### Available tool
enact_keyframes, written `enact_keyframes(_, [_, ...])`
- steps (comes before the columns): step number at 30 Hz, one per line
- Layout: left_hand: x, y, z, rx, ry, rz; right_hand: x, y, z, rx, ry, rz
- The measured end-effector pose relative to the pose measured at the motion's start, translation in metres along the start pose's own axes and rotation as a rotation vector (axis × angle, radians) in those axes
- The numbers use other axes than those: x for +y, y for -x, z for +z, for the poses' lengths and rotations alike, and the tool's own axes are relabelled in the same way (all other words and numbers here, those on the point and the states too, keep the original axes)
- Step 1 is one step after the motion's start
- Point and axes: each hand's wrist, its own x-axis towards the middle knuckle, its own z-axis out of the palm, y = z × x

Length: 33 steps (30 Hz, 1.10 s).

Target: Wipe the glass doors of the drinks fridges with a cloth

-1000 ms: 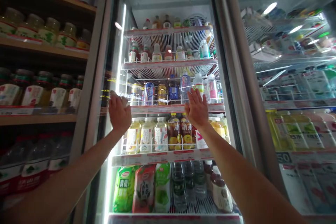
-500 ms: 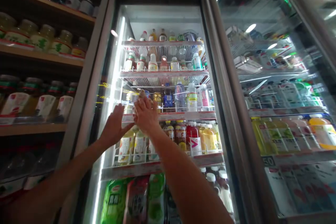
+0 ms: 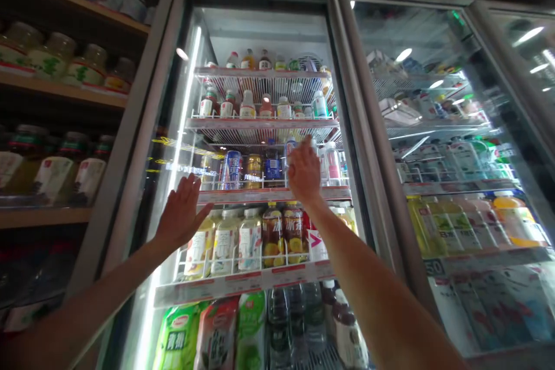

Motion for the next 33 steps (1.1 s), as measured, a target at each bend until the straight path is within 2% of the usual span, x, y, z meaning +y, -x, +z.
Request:
enact_keyframes(2, [-0.002, 0.0, -0.002, -0.002, -0.007, 0.012, -0.018, 0.007, 0.006, -0.06, -0.062, -0.24])
enact_keyframes(3, [-0.003, -0.001, -0.004, -0.005, -0.013, 0.018, -0.017, 0.009, 0.006, -0.075, -0.084, -0.308])
enact_keyframes(4, [-0.003, -0.001, -0.006, -0.009, -0.019, 0.02, -0.008, 0.011, 0.005, -0.073, -0.09, -0.315])
enact_keyframes(5, [-0.003, -0.001, -0.007, -0.014, -0.023, 0.021, 0.006, 0.011, 0.001, -0.048, -0.08, -0.246])
enact_keyframes(8, [0.004, -0.003, -0.01, -0.022, -0.031, 0.001, 0.054, 0.009, -0.009, 0.104, -0.022, 0.123])
enact_keyframes(10, [0.014, -0.007, -0.01, -0.011, -0.032, -0.03, 0.065, 0.007, -0.011, 0.174, -0.002, 0.256])
enact_keyframes(12, [0.026, -0.013, -0.009, -0.016, -0.025, -0.025, 0.055, 0.008, -0.01, 0.156, -0.011, 0.174])
enact_keyframes(14, [0.038, -0.019, -0.007, -0.028, -0.011, -0.015, 0.043, 0.011, -0.007, 0.069, -0.045, -0.054])
enact_keyframes(16, [0.046, -0.023, -0.004, -0.022, 0.005, -0.022, 0.046, 0.013, -0.008, -0.013, -0.072, -0.223])
enact_keyframes(17, [0.048, -0.024, -0.003, -0.015, 0.012, -0.029, 0.054, 0.013, -0.01, -0.016, -0.072, -0.213])
enact_keyframes(20, [0.05, -0.025, -0.001, -0.028, 0.024, -0.027, 0.084, 0.011, -0.015, 0.095, -0.04, 0.065])
enact_keyframes(22, [0.05, -0.024, -0.003, -0.053, 0.018, -0.038, 0.085, 0.012, -0.013, 0.134, -0.034, 0.15])
enact_keyframes(24, [0.05, -0.024, -0.005, -0.076, 0.009, -0.051, 0.065, 0.019, -0.01, 0.077, -0.055, 0.033])
enact_keyframes(26, [0.049, -0.023, -0.008, -0.088, 0.004, -0.046, 0.04, 0.027, -0.007, -0.034, -0.093, -0.187])
enact_keyframes(28, [0.047, -0.022, -0.009, -0.092, 0.004, -0.023, 0.032, 0.032, -0.009, -0.116, -0.117, -0.317])
enact_keyframes(29, [0.046, -0.021, -0.009, -0.091, 0.007, -0.009, 0.036, 0.033, -0.011, -0.114, -0.113, -0.286])
enact_keyframes(33, [0.045, -0.019, -0.006, -0.09, 0.012, -0.002, 0.081, 0.031, -0.024, 0.054, -0.044, 0.107])
